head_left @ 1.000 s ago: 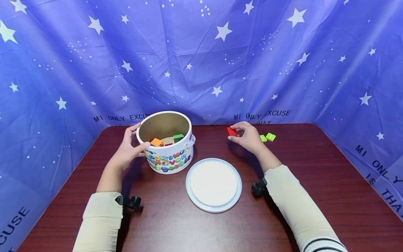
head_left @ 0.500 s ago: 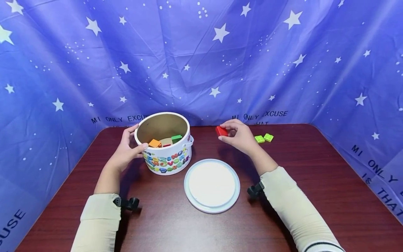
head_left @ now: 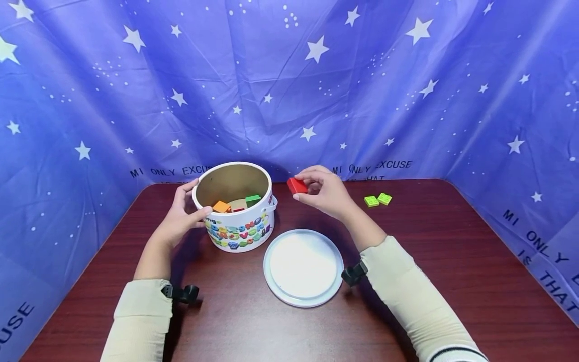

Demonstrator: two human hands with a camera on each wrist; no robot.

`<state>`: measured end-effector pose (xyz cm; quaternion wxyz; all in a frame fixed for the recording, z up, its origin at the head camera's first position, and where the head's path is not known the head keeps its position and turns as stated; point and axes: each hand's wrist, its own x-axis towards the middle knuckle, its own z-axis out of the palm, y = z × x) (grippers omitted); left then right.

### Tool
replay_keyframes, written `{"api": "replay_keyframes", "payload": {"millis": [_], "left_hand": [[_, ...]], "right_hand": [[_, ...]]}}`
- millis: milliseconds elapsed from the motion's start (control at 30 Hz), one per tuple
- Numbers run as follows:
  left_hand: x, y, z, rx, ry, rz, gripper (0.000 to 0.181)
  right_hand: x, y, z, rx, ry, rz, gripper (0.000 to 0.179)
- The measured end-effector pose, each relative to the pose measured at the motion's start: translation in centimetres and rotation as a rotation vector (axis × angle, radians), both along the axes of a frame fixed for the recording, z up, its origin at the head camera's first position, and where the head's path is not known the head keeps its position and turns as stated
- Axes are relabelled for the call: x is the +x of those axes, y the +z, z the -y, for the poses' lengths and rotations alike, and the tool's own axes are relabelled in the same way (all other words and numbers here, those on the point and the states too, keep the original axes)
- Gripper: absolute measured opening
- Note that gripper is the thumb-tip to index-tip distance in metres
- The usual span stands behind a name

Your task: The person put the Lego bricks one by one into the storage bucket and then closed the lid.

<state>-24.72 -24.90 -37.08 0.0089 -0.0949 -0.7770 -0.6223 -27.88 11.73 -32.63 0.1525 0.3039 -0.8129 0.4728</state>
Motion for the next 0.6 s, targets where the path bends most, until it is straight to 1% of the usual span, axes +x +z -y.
{"api": "replay_keyframes", "payload": {"millis": [100,267,433,600], "left_hand": [[0.1,0.0,0.0,0.001,-0.001,0.000,0.082],[0.1,0.0,-0.1,0.009,-0.001,0.000,0.082],[0.1,0.0,-0.1,0.011,0.001,0.005,0.082],[0.1,0.0,-0.1,0.015,0.002,0.005,0.082]], "right_hand": [[0.3,0.7,1.0,-0.022,0.036,0.000,0.038],[0.4,1.5,2.7,-0.023,0.073,-0.018,0.037],[0.3,1.8,4.2,0.020,0.096,-0.005,0.038],[0.2,2.2,5.7,0.070,0.105,0.041,0.039]]}}
